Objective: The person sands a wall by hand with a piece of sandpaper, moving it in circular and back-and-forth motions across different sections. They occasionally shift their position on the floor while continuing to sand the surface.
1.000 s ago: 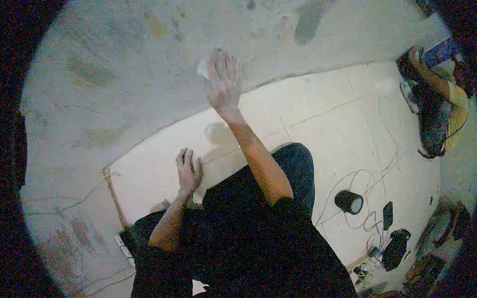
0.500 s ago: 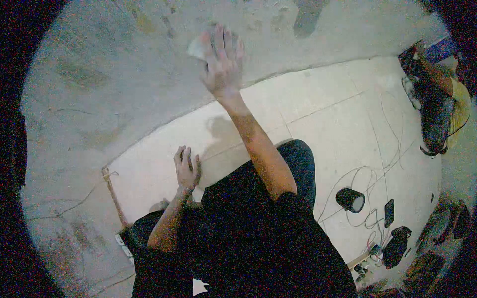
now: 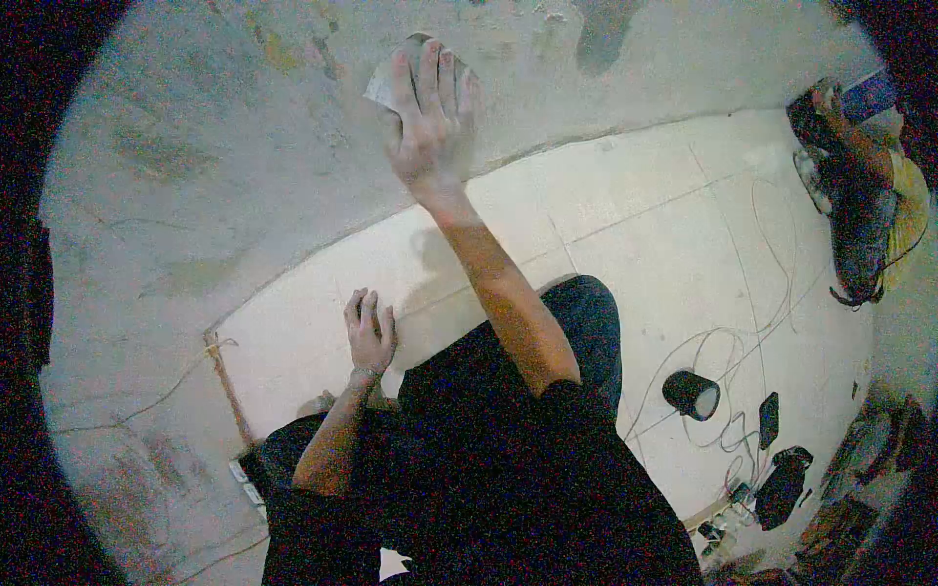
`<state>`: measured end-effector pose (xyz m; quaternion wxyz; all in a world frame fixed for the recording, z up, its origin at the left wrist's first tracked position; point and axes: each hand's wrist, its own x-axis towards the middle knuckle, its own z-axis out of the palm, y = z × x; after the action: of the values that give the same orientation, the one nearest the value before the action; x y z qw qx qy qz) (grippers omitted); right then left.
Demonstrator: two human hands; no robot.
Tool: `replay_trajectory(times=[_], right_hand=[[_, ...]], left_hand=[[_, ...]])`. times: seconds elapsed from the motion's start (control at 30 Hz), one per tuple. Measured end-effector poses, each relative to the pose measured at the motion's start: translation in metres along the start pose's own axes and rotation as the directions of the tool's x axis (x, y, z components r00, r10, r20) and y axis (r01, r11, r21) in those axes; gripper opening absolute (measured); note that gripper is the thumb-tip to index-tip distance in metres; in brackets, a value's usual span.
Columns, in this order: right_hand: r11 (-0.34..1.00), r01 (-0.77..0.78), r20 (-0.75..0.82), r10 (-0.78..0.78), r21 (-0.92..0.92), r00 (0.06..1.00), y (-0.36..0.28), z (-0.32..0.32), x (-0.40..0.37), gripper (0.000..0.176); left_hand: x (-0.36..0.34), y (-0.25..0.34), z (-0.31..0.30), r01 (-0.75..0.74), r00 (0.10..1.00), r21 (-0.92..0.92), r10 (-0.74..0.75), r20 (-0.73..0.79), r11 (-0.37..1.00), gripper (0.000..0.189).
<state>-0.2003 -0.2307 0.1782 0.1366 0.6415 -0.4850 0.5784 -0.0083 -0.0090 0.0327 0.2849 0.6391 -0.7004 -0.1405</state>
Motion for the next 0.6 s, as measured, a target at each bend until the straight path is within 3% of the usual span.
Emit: replay_trajectory(times=[0.03, 0.13, 0.23, 0.33, 0.43, 0.53, 0.6], right_hand=[[0.999, -0.026, -0.003, 0.026, 0.047, 1.000, -0.005, -0.002, 0.003, 0.055], [0.996, -0.053, 0.083, 0.059, -0.075, 0.995, 0.011, 0.011, -0.050, 0.075], [0.995, 0.065, 0.094, -0.057, -0.081, 0.994, 0.019, 0.016, -0.064, 0.077], [0.998, 0.058, 0.012, -0.058, 0.000, 0.998, -0.006, 0.010, -0.015, 0.056], [0.996, 0.083, -0.012, -0.083, -0.016, 0.996, -0.014, 0.002, 0.019, 0.055], [0.995, 0.084, 0.039, -0.082, -0.045, 0.996, 0.001, 0.018, -0.026, 0.059], [0.980, 0.189, 0.069, -0.184, -0.064, 0.980, 0.010, 0.021, -0.050, 0.061]], left_hand=[[-0.001, -0.002, 0.001, 0.000, 1.000, -0.001, 0.000, -0.002, 1.000, 0.039], [-0.003, -0.004, 0.002, -0.005, 1.000, -0.011, 0.005, -0.011, 1.000, 0.038], [0.000, -0.003, 0.002, -0.007, 1.000, -0.013, 0.006, -0.018, 1.000, 0.036], [-0.003, -0.002, 0.001, -0.002, 1.000, -0.010, 0.002, -0.023, 1.000, 0.035], [-0.002, -0.003, 0.001, -0.016, 0.999, -0.025, 0.015, -0.039, 1.000, 0.035], [0.000, -0.001, 0.002, -0.032, 0.998, -0.042, 0.030, -0.057, 0.999, 0.035], [-0.001, -0.001, 0.001, -0.025, 0.999, -0.032, 0.023, -0.049, 0.999, 0.035]])
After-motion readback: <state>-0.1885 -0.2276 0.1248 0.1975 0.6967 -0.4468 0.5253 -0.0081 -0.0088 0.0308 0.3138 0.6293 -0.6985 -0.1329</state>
